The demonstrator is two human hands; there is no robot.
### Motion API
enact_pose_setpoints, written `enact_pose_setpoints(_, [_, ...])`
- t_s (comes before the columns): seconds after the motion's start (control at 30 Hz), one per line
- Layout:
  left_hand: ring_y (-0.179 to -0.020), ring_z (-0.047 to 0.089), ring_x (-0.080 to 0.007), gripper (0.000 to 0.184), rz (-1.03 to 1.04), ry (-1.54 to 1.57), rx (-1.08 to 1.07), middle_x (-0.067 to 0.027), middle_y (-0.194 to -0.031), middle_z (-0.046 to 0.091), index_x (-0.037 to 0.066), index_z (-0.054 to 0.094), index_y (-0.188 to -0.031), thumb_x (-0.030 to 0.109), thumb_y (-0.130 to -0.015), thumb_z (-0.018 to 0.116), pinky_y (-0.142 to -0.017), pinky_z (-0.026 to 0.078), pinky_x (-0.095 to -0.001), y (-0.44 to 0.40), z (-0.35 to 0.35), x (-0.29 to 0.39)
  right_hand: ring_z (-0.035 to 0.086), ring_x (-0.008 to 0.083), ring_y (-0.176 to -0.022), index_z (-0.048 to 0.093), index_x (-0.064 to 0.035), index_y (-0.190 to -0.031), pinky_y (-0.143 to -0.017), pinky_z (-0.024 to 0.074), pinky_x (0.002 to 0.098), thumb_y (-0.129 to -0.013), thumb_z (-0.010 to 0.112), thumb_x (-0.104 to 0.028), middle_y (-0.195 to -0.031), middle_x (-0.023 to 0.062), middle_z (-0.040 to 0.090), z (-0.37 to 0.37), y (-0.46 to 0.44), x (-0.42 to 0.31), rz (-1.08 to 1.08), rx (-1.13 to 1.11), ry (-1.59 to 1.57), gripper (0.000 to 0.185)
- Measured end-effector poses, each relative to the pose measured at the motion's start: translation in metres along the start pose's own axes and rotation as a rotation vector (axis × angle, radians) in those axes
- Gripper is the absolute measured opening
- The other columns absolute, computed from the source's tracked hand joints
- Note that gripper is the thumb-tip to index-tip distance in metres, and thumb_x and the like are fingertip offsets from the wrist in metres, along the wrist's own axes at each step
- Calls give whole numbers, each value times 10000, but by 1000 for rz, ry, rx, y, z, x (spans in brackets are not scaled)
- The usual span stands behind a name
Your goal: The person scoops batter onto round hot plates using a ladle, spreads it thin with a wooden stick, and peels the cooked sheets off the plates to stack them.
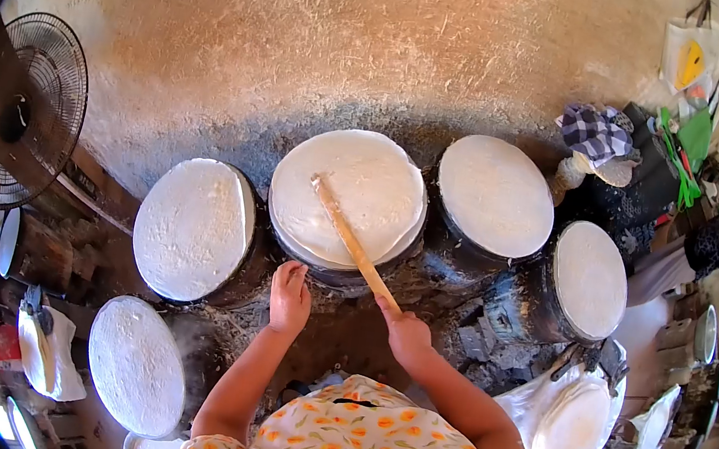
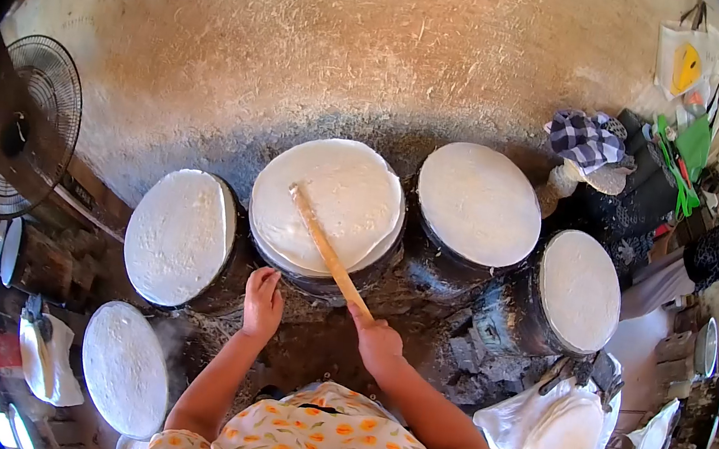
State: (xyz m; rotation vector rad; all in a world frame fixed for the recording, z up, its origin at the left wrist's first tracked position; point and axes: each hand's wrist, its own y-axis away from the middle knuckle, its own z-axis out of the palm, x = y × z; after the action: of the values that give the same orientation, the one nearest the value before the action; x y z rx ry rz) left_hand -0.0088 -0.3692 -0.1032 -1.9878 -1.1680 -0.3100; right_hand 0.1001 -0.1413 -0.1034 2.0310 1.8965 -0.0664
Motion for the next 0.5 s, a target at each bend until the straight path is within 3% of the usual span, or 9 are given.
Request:
enact_pose_setpoints(0.1, [-990,505,-381,341,-1,5,11,-209,-1069,509,-67,567,-1048,-66,-709,527,-876,432,-421,5,-3,-15,639,314,-694,211,-296,-1446,-594,529,415,-854,458,-75,-837,208,602,-2,-18,-14,16,-60,125,679])
enact_pose_setpoints(0.2, [-981,503,-382,339,7,41,30,-208,-1065,507,-69,568,-1040,-69,-704,526,-866,433,-424,0,-2,-24,627,301,-625,220,-260,-1448,-509,515,411,-808,506,-53,-736,183,592,-6,-41,-20,-10,51,175,731])
enact_pose_setpoints(0.27, [-979,503,-381,335,15,38,34,-206,-1058,507,-70,567,-1035,-67,-703,527,-861,431,-425,-9,1,-27,645,314,-708,204,-266,-1452,-591,532,413,-856,460,-79,-858,192,613,-20,-48,-30,72,-72,145,675])
enact_pose_setpoints(0.5, [-1036,487,-345,312,70,-152,-50,-161,-1116,489,-45,586,-1006,-6,-697,575,-877,394,-446,-29,19,-43,644,324,-711,195,-288,-1451,-625,526,441,-826,483,-57,-800,174,623,-27,-3,-32,80,-148,74,726])
